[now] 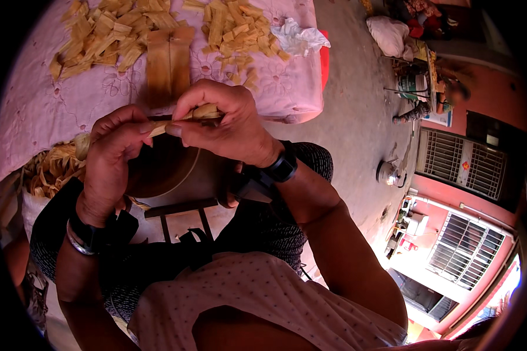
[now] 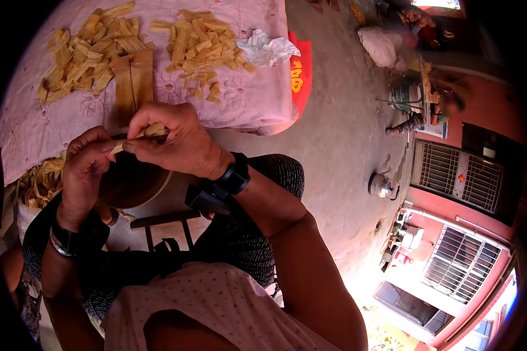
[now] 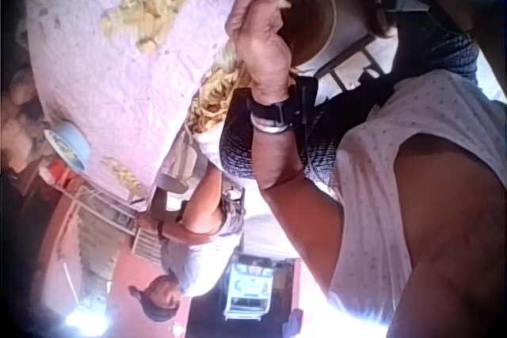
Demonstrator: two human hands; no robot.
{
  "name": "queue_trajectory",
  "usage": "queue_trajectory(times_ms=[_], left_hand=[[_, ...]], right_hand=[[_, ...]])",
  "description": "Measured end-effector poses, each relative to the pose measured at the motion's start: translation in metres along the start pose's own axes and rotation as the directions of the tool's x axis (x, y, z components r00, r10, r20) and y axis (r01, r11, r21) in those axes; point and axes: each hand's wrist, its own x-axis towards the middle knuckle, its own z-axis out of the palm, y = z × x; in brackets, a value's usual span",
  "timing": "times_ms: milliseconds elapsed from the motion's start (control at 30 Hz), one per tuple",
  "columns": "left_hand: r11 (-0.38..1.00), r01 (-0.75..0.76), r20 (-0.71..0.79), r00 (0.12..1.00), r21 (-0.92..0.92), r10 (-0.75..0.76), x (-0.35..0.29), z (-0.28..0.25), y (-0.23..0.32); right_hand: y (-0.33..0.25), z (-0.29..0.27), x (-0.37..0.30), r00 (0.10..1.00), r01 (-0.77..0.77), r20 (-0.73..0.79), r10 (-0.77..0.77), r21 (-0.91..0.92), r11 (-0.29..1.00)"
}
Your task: The person picks up thin strips of material from a bucket and folds them around a central piece on a wooden block by hand, repeating the process with multiple strips.
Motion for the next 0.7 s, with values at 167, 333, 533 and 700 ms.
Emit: queue_trajectory(times_ms=[167,333,533,700], left_hand=[[1.0,-0.008,-0.046,0.999,0.006,0.008,0.001,-0.007,0.003],[0.991,0.004,0.016,1.0,0.134,-0.006,0.012,-0.026,0.015],[0.975,-0.135,-0.041,0.989,0.175,0.144,0.034,-0.035,0.031],[0.934,-0.149,-0.053,0.983,0.326,0.175,0.054,-0.047,0.012]], right_hand=[[-0.005,-0.004,0.0,0.989,-0.142,-0.032,0.146,0.117,0.983],[0.0,-0.017,0.008,0.94,-0.27,-0.153,0.305,0.212,0.939],[0.02,-0.028,0.029,0.92,-0.255,-0.198,0.337,0.351,0.901],[0.036,-0.022,0.036,0.894,-0.298,-0.223,0.389,0.352,0.887]])
